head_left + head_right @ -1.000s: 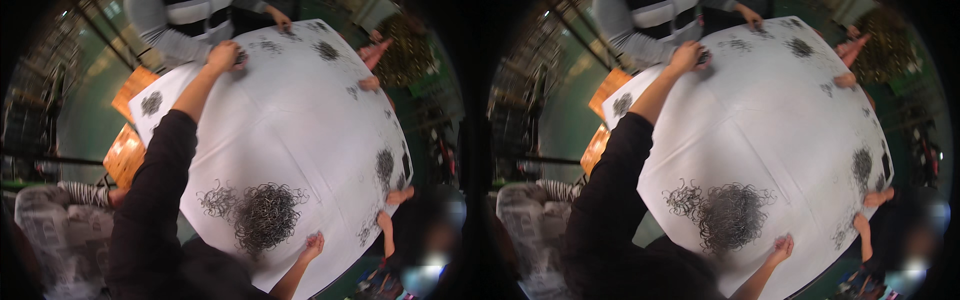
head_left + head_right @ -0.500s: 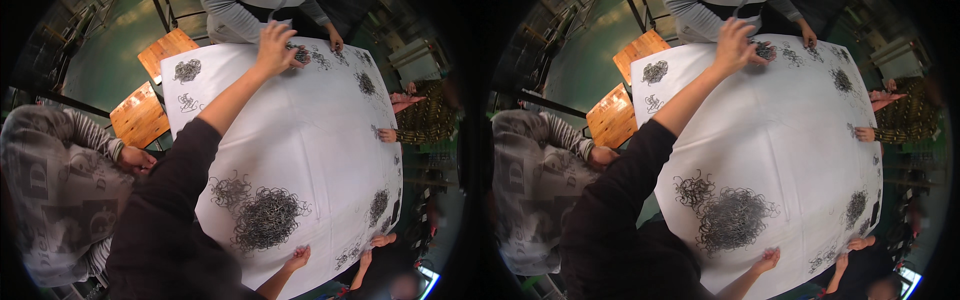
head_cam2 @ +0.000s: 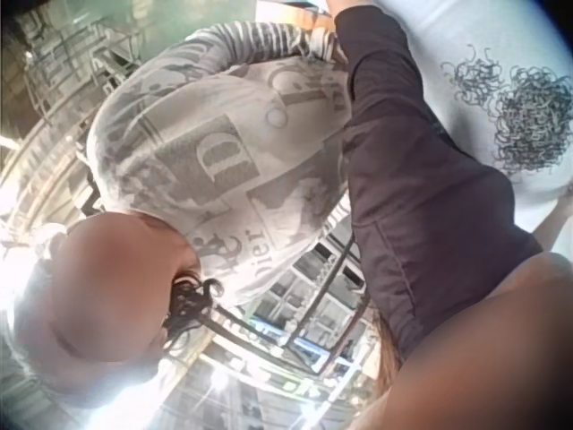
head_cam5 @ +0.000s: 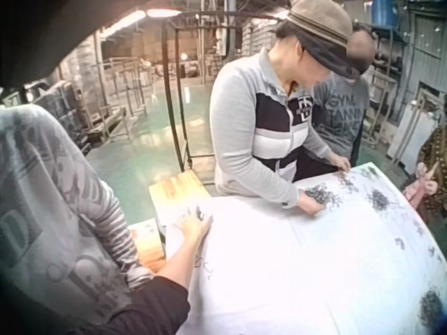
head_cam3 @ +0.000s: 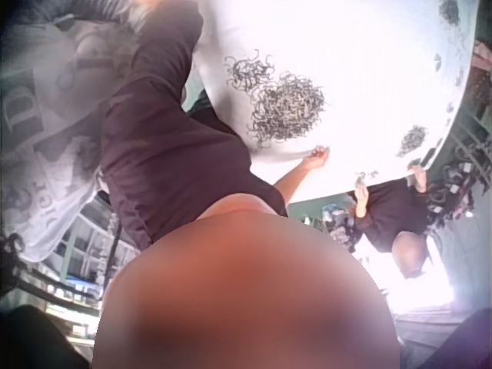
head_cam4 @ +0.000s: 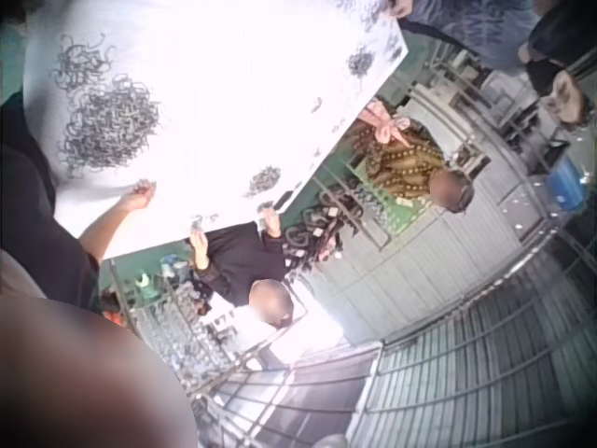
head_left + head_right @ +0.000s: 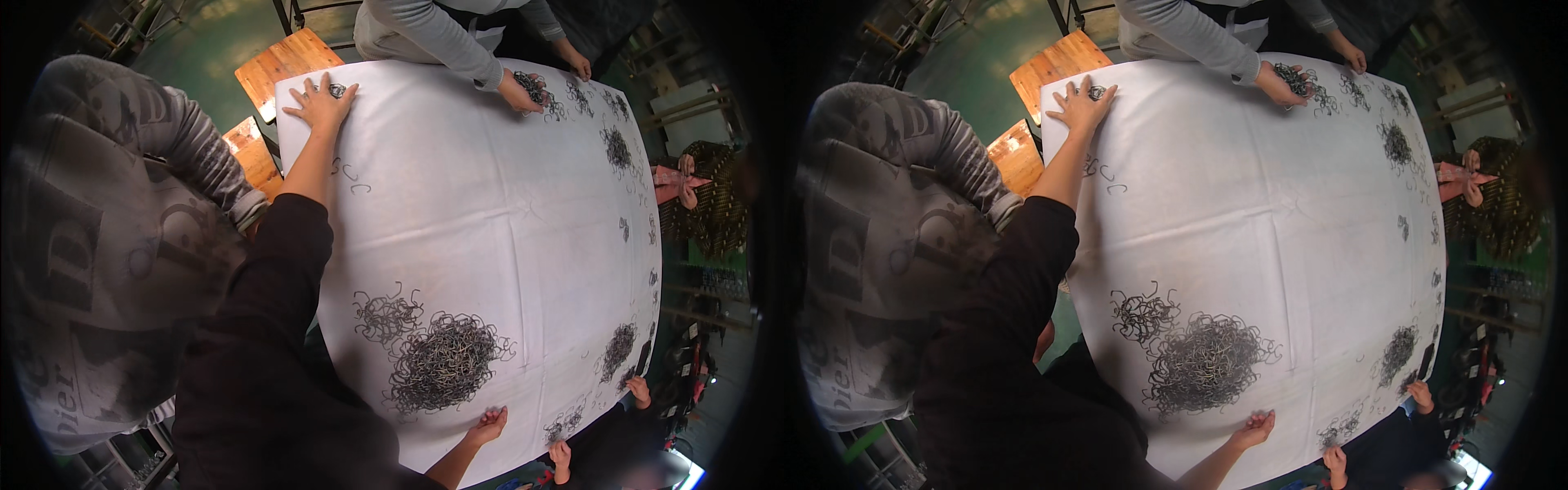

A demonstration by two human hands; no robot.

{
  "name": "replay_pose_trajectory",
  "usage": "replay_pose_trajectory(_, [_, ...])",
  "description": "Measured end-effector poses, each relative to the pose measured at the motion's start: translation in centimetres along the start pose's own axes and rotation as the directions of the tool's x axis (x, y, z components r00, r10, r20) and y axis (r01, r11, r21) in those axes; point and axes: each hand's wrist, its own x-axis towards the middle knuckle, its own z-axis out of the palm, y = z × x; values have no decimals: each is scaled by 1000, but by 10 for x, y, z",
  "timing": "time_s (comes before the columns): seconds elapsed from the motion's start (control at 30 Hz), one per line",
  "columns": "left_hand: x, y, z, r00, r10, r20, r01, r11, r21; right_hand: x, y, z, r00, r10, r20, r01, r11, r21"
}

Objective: The person gathers small metal wire pieces from a table, places them into a black tray, and carries the tray to a machine. They then pour the contents onto a table and continue sorting the wires by hand.

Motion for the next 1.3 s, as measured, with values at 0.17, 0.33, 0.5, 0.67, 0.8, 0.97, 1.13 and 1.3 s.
replay_pose_trajectory(0.17, [-7,2,22,964,217,-153,-239,961,-139,0,0,2,1000,-1,-9,1,1000,5])
replay_pose_trajectory(0.33, [-41,32,34,920,306,-244,-368,889,-273,0,5,4,999,-29,-21,29,1000,13])
replay_pose_trajectory(0.5, [-118,83,37,827,514,-228,-559,707,-434,2,12,0,998,-64,-4,64,998,7])
replay_pose_trajectory(0.67, [-225,137,42,710,687,-152,-633,527,-567,3,16,2,997,-82,1,82,995,64])
replay_pose_trajectory(0.8, [-295,173,47,620,780,-80,-605,411,-682,-2,12,5,996,-74,-58,79,992,95])
replay_pose_trajectory(0.97, [-372,208,56,457,889,-37,-615,286,-735,-14,-1,8,997,-54,-55,59,994,92])
replay_pose_trajectory(1.13, [-449,231,45,215,976,20,-530,134,-837,-26,-10,10,995,-92,36,87,990,112])
replay_pose_trajectory(1.3, [-496,249,-3,-35,994,101,-646,54,-761,-23,-23,10,985,-128,114,118,989,90])
